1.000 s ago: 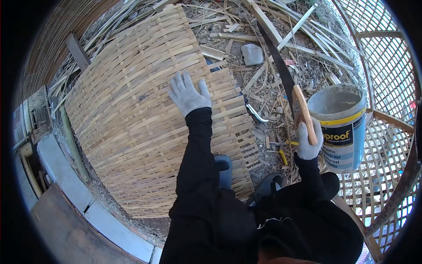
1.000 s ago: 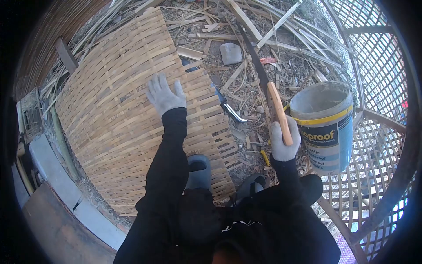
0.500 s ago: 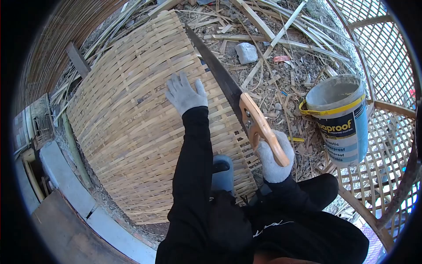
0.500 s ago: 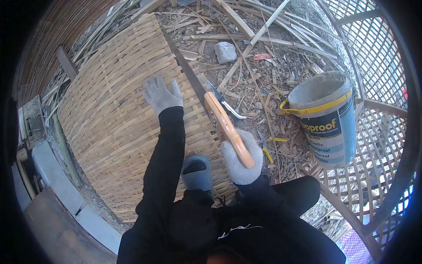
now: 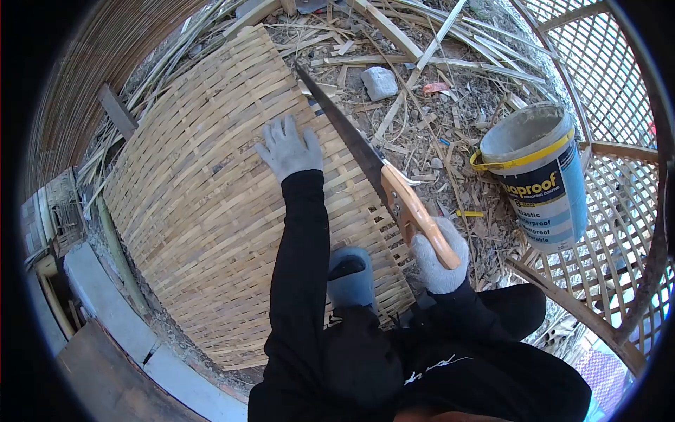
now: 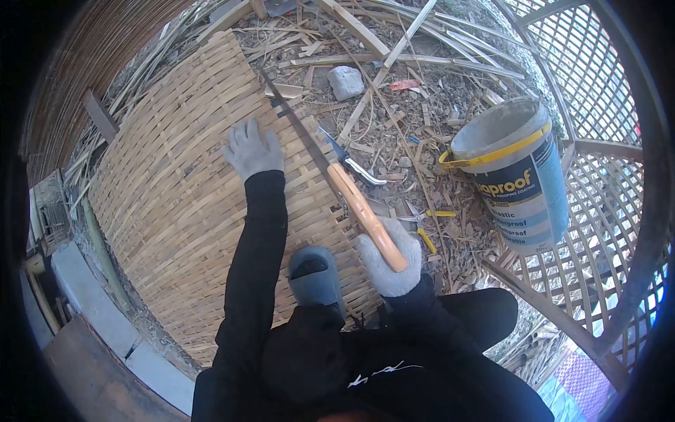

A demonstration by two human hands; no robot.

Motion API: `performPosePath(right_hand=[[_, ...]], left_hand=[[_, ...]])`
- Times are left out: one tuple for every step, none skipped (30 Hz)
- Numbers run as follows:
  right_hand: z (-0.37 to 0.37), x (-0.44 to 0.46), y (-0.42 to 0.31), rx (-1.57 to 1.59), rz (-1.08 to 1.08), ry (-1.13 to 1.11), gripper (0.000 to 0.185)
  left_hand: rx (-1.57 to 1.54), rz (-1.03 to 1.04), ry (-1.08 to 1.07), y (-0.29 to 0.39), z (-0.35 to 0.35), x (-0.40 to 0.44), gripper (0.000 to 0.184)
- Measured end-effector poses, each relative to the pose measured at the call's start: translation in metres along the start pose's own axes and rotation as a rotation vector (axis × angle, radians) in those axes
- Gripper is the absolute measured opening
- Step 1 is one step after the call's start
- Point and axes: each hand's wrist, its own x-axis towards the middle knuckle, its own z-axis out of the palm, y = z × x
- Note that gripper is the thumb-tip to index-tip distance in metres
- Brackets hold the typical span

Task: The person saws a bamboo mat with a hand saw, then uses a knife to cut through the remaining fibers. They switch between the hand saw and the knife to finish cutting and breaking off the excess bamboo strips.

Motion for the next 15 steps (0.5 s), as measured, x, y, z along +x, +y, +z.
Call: performPosePath(right_hand=[[0.000, -0.002, 0.002, 0.015, -0.007, -0.006, 0.037], [0.000, -0.004, 0.003, 0.030, -0.013, -0.013, 0.037], [0.000, -0.006, 0.003, -0.014, -0.010, -0.018, 0.036], [-0.002, -0.007, 0.002, -0.034, -0.011, -0.031, 0.036], [-0.004, -0.007, 0.000, -0.054, -0.010, -0.045, 0.035], [-0.006, -0.007, -0.001, -0.075, -0.010, -0.060, 0.035], [-0.007, -0.007, 0.003, -0.010, 0.030, -0.047, 0.035], [-0.006, -0.007, 0.010, 0.056, 0.069, -0.036, 0.035], [-0.006, -0.006, 0.012, 0.121, 0.107, -0.025, 0.034], [-0.005, -0.002, 0.012, 0.122, 0.083, -0.020, 0.034], [-0.003, 0.006, 0.012, 0.122, 0.061, -0.017, 0.034], [-0.001, 0.012, 0.011, 0.122, 0.043, -0.012, 0.033], [0.005, 0.017, 0.015, 0.195, 0.095, -0.028, 0.032], [0.011, 0.024, 0.019, 0.219, 0.101, -0.027, 0.033], [0.017, 0.032, 0.024, 0.242, 0.107, -0.025, 0.033]], left_hand=[[-0.010, 0.001, 0.012, 0.000, 0.000, 0.001, 0.055], [-0.020, 0.001, 0.024, -0.001, 0.000, 0.002, 0.054], [-0.031, 0.000, 0.036, -0.001, 0.000, 0.003, 0.054], [-0.037, -0.004, 0.036, -0.002, 0.000, 0.005, 0.053], [-0.044, -0.008, 0.035, -0.002, 0.000, 0.008, 0.052], [-0.051, -0.013, 0.034, -0.002, 0.000, 0.010, 0.051], [-0.061, -0.015, 0.025, -0.002, -0.001, 0.011, 0.050], [-0.071, -0.017, 0.015, -0.002, -0.002, 0.013, 0.049], [-0.080, -0.021, 0.008, -0.003, 0.000, 0.014, 0.049], [-0.075, -0.016, 0.041, -0.003, 0.001, 0.015, 0.048], [-0.070, -0.012, 0.072, -0.002, 0.004, 0.015, 0.047], [-0.064, -0.007, 0.099, -0.004, 0.007, 0.012, 0.046], [-0.052, 0.008, 0.135, -0.004, 0.007, 0.009, 0.044], [-0.044, 0.026, 0.179, -0.003, 0.008, 0.010, 0.041], [-0.037, 0.043, 0.224, -0.002, 0.009, 0.012, 0.038]])
